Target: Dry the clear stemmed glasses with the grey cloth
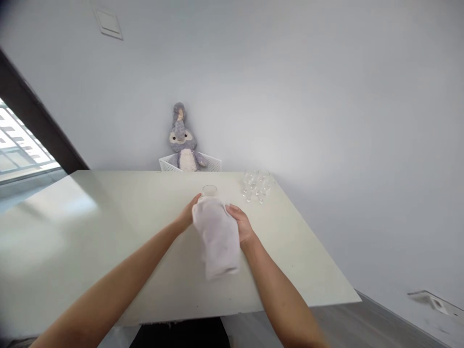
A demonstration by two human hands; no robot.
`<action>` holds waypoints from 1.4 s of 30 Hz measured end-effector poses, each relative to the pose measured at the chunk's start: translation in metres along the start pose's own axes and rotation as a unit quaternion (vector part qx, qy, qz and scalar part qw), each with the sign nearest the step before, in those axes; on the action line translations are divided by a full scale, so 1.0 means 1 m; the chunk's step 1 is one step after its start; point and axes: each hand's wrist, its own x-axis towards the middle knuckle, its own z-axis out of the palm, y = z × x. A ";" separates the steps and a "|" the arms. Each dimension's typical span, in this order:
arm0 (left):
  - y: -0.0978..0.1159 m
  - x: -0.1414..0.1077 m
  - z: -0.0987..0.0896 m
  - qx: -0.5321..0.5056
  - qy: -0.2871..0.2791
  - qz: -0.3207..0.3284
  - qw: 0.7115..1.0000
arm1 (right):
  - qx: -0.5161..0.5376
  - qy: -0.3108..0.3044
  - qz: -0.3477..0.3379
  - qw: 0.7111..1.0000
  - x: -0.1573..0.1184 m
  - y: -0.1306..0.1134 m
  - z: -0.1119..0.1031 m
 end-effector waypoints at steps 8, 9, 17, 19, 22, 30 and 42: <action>0.016 0.014 0.040 -0.142 -0.045 -0.140 0.979 | 0.021 0.149 -0.025 0.988 0.003 -0.011 -0.008; 0.016 0.013 0.042 -0.142 -0.036 -0.136 0.980 | 0.019 0.160 -0.034 0.986 0.004 -0.012 -0.010; 0.015 -0.007 0.015 0.105 0.030 0.001 0.994 | 0.083 0.233 -0.158 0.956 0.010 -0.008 -0.016; 0.015 -0.016 0.008 0.184 0.031 0.048 0.981 | 0.103 0.200 -0.158 0.961 0.009 -0.003 -0.005; 0.012 -0.028 0.002 0.262 0.034 0.119 0.957 | 0.086 0.101 -0.099 0.986 0.005 0.008 0.014; 0.007 -0.042 -0.010 0.339 0.032 0.182 0.922 | -0.167 -0.058 0.023 0.984 -0.004 0.029 0.030; 0.007 -0.046 -0.001 0.072 0.080 0.192 0.976 | 0.027 0.114 0.013 0.993 0.014 0.037 0.010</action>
